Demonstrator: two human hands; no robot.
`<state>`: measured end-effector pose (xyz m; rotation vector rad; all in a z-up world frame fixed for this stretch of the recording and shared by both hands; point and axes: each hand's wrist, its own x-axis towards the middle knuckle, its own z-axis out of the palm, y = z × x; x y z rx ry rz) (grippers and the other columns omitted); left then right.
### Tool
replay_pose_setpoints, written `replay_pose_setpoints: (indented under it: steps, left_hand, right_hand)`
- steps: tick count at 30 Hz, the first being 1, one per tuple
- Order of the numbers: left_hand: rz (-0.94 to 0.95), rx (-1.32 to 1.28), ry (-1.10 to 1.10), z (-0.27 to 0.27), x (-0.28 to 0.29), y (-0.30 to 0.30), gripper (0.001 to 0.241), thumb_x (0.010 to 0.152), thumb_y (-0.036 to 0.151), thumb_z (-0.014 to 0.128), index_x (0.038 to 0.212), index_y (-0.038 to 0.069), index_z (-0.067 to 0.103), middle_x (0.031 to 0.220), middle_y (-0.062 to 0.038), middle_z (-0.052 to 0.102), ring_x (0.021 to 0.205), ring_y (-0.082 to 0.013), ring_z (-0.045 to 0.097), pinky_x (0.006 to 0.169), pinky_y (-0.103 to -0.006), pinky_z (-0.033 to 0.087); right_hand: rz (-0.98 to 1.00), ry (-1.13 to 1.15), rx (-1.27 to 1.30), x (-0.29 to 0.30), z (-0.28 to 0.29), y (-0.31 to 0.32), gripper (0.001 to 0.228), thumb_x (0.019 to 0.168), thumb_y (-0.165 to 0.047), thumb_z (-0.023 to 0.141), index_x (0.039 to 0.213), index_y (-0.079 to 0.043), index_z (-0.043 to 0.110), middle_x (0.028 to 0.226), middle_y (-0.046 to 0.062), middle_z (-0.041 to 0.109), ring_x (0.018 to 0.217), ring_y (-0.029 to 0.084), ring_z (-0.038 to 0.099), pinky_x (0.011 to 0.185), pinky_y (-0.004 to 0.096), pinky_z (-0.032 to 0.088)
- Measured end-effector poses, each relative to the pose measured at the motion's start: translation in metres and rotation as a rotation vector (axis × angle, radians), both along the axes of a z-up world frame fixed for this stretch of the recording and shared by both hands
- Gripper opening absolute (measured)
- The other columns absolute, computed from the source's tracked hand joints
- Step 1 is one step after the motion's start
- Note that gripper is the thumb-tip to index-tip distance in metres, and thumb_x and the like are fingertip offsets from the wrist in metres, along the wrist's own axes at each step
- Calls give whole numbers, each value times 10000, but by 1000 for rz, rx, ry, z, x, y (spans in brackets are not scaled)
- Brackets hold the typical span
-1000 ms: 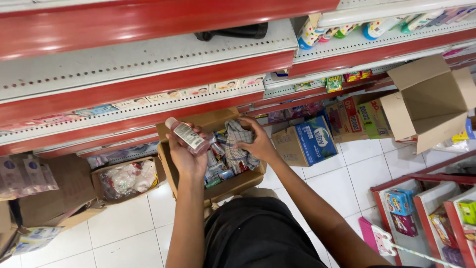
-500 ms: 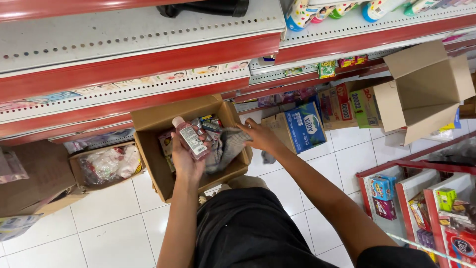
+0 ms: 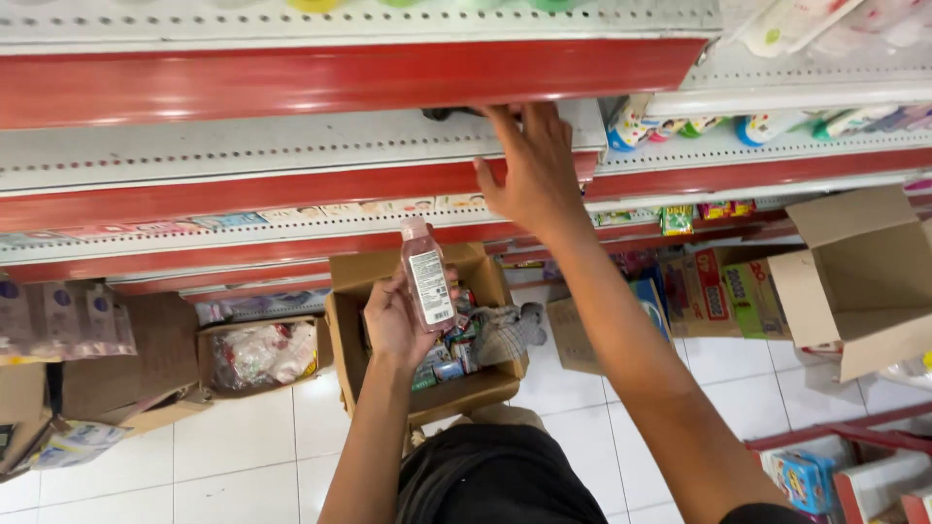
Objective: The person takes bottles of face toner and cleanser from a cardboard box, wipes each bottle with a cloth, and places them on a store shelf. The person repeats this process for several bottles, arranging them in a row on the shelf.
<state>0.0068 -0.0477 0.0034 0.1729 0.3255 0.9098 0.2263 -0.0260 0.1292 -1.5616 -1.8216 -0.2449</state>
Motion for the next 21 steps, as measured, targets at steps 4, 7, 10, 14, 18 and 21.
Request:
replay_pose_setpoints:
  steps: [4, 7, 10, 14, 18, 21]
  left_hand:
    - [-30, 199, 37, 27, -1, 15, 558, 1030, 327, 371, 1526, 76, 415, 1334, -147, 611, 1088, -285, 655, 863, -420, 588]
    - [1, 229, -2, 22, -2, 34, 554, 1063, 392, 371, 1544, 118, 404, 1334, -119, 614, 1089, -247, 656, 845, -376, 596]
    - [38, 173, -55, 2, -7, 46, 535, 1115, 430, 363, 1529, 96, 421, 1283, -117, 634, 1034, -223, 671, 750, -329, 591]
    - [133, 219, 21, 10, -20, 69, 494, 1123, 399, 354, 1500, 96, 455, 1189, -129, 662, 933, -203, 692, 642, -290, 573]
    - [165, 266, 46, 15, -24, 81, 489, 1121, 350, 367, 1524, 93, 471, 1211, -124, 669, 925, -193, 688, 629, -284, 564]
    - [179, 245, -9, 23, -21, 81, 494, 1136, 368, 378, 1539, 91, 442, 1244, -118, 644, 965, -209, 680, 689, -304, 576]
  right_hand:
    - [-167, -266, -139, 34, -22, 83, 595, 748, -263, 800, 1276, -33, 649, 1242, 245, 638, 1175, 424, 562, 967, 563, 407]
    - [-152, -223, -307, 42, -28, 103, 519, 795, -258, 780, 1263, -78, 647, 1246, 220, 649, 1191, 420, 588, 1002, 535, 448]
    - [-77, -135, -292, 27, -24, 72, 541, 787, -218, 760, 1283, -50, 626, 1272, 227, 638, 1179, 438, 600, 984, 529, 479]
    - [247, 135, -441, -10, 16, -1, 529, 707, -143, 687, 1215, -23, 604, 1220, 179, 600, 1091, 367, 662, 949, 461, 532]
    - [275, 208, -548, -32, 29, -48, 419, 821, -181, 702, 1210, -40, 636, 1087, 137, 599, 999, 317, 672, 910, 441, 533]
    - [461, 218, -505, -42, 12, -72, 426, 725, -126, 697, 1133, -16, 639, 1131, 146, 625, 1045, 297, 644, 898, 433, 513]
